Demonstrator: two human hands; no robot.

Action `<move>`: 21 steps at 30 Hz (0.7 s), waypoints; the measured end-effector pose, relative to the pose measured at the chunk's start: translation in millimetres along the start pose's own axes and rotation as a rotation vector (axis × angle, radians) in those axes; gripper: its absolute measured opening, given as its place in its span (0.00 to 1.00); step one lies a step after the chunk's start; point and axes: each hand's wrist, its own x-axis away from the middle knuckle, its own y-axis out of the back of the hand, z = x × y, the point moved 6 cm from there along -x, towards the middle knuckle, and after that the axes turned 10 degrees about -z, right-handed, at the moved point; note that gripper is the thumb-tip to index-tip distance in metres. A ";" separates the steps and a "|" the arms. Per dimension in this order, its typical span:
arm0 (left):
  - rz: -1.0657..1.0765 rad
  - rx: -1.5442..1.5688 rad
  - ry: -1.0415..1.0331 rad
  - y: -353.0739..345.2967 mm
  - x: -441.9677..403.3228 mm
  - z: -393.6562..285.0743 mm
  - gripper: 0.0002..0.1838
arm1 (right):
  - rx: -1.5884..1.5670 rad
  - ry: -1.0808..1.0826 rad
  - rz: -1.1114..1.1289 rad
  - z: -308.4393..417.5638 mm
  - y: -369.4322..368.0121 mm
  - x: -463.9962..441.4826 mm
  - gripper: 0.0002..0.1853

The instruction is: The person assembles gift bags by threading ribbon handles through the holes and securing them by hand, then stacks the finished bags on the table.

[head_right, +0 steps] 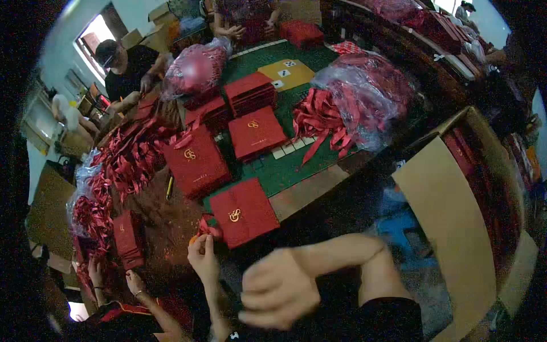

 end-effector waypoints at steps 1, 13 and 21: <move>0.016 0.122 0.086 -0.9 -1.2 8.2 0.09 | 0.227 -0.113 0.013 -26.1 6.1 24.1 0.09; 0.180 -0.297 0.124 23.5 -14.7 13.9 0.11 | 1.187 -0.825 0.345 -132.7 148.0 198.3 0.14; -0.263 -0.377 -0.393 26.9 -19.1 -32.3 0.17 | 1.008 -0.635 0.086 -134.8 94.1 130.5 0.07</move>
